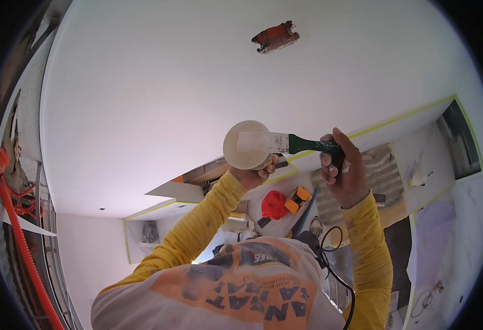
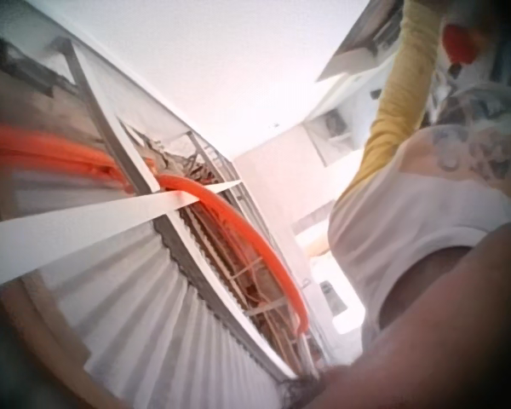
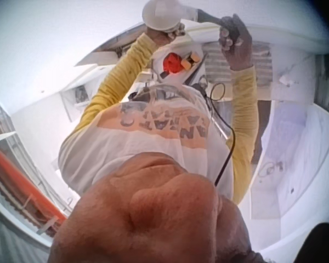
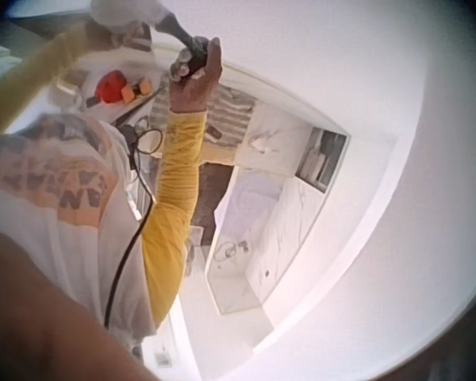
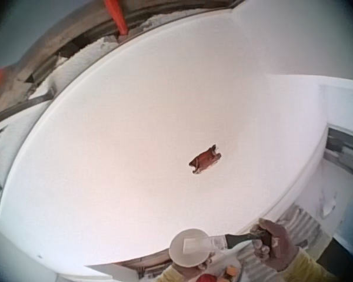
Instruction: The person paints a white ceiling using a paintbrush and a paper cup containing white paint. They repeatedly dip the brush into the cup and apply paint along the ceiling edge near exposed red conduit and metal framing. The camera is head-mounted and shows the hands and ceiling throughout.
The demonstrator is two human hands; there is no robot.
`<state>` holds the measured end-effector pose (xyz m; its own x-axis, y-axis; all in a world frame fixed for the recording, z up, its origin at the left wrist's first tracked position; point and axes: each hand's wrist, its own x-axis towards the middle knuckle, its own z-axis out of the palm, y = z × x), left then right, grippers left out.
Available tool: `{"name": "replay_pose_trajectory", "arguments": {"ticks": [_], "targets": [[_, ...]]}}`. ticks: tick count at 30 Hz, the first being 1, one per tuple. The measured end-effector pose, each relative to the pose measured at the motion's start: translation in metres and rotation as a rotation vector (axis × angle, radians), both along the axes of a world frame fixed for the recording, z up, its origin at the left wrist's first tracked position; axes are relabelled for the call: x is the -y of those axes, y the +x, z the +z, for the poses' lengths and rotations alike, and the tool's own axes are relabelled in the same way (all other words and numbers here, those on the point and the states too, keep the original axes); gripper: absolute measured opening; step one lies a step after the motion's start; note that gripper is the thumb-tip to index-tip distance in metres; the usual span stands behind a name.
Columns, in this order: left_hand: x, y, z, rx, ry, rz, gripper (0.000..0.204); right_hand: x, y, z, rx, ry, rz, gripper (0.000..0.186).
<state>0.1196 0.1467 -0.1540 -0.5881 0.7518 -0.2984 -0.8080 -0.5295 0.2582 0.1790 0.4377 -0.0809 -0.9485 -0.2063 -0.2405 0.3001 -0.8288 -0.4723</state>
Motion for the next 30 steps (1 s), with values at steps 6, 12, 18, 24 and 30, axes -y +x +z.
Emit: {"name": "replay_pose_trajectory", "arguments": {"ticks": [6,12,18,24,30], "targets": [[0.015,-0.017,0.006,-0.109,-0.021,0.036,0.050,0.007,0.010,-0.006,0.119,-0.102,-0.071,0.030],[0.008,-0.023,0.011,0.016,0.009,0.016,0.051,-0.005,-0.002,0.016,0.048,-0.028,-0.111,0.026],[-0.033,-0.027,0.021,0.054,0.176,-0.035,0.049,0.019,-0.013,-0.005,0.015,-0.509,0.045,0.028],[-0.045,-0.036,0.022,0.094,0.252,-0.066,0.045,0.036,-0.015,-0.016,-0.048,-0.713,0.075,0.028],[-0.068,-0.043,0.047,0.107,0.374,-0.159,0.054,0.044,-0.024,-0.004,-0.233,-0.721,0.037,0.029]]}}
